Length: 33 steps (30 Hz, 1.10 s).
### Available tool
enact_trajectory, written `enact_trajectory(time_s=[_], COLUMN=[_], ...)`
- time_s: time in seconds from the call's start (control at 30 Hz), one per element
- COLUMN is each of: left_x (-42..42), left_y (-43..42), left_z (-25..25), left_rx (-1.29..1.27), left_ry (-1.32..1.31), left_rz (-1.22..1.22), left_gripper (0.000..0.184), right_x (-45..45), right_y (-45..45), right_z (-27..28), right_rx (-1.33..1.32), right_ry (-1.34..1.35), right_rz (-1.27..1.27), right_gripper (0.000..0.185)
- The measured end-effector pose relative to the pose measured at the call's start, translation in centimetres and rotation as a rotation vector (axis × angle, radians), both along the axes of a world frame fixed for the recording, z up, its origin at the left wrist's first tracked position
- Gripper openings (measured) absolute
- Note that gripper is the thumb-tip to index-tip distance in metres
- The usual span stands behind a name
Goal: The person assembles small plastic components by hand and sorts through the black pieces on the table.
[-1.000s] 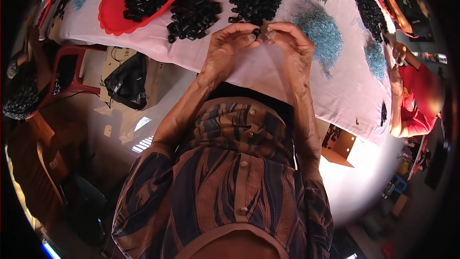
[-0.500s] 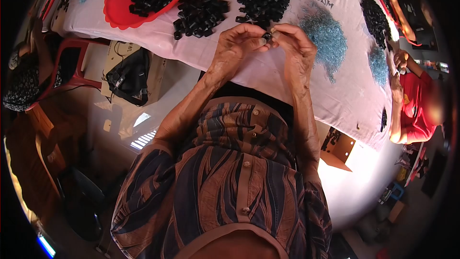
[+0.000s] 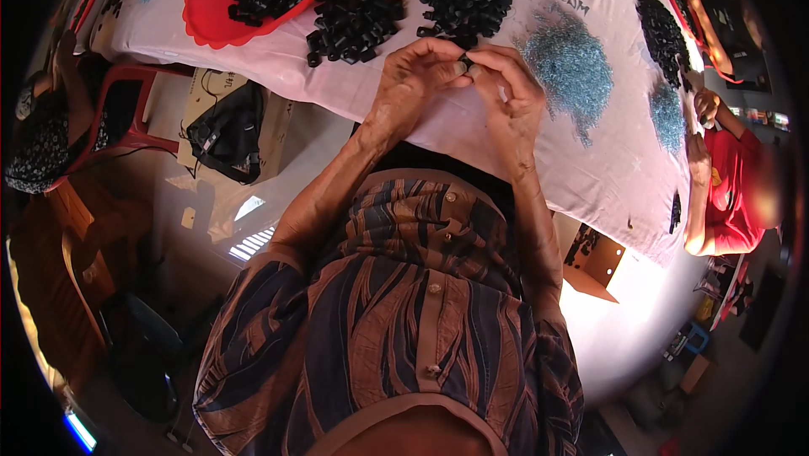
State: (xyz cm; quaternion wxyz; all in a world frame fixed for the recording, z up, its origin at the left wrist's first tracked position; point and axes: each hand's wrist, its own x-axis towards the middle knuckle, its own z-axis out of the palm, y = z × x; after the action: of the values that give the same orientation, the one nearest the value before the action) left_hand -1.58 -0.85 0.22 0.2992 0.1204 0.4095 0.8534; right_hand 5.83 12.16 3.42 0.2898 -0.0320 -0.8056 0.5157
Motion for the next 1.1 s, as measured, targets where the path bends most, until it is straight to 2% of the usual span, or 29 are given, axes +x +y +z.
enact_trajectory(time_s=[0.07, 0.17, 0.23, 0.4, 0.57, 0.73, 0.9, 1.1], left_x=[-0.1, -0.1, -0.2, -0.6, -0.5, -1.0, -1.3, -1.3], left_y=[0.0, -0.2, -0.3, -0.4, -0.4, -1.1, -1.7, -1.9], left_z=[0.1, 0.1, -0.2, 0.0, 0.4, 0.6, 0.2, 0.2], left_rx=[0.016, -0.003, 0.09, 0.102, 0.122, 0.106, 0.099, 0.088], left_ry=[-0.036, -0.041, -0.021, -0.014, 0.002, 0.0, 0.008, 0.035], left_rz=[0.024, -0.017, -0.006, 0.1, 0.196, 0.318, 0.335, 0.316], left_gripper=[0.016, 0.017, 0.016, 0.015, 0.014, 0.015, 0.016, 0.018], right_x=[0.2, 0.7, 1.2, 1.4, 0.9, -0.4, -1.8, -4.2], right_y=[0.0, 0.5, 1.7, 3.9, 4.5, 4.9, 3.9, 1.8], right_z=[-0.1, 0.1, 0.8, 1.6, 1.5, 2.0, 2.2, 1.3], right_rx=[0.053, -0.012, -0.194, -0.274, -0.077, -0.062, 0.017, 0.584], right_ry=[0.015, 0.034, -0.012, -0.113, -0.241, -0.199, -0.211, -0.167], right_rz=[0.011, -0.028, -0.095, -0.12, -0.111, -0.08, 0.015, 0.093], right_gripper=[0.026, 0.028, 0.027, 0.019, 0.015, 0.012, 0.011, 0.017])
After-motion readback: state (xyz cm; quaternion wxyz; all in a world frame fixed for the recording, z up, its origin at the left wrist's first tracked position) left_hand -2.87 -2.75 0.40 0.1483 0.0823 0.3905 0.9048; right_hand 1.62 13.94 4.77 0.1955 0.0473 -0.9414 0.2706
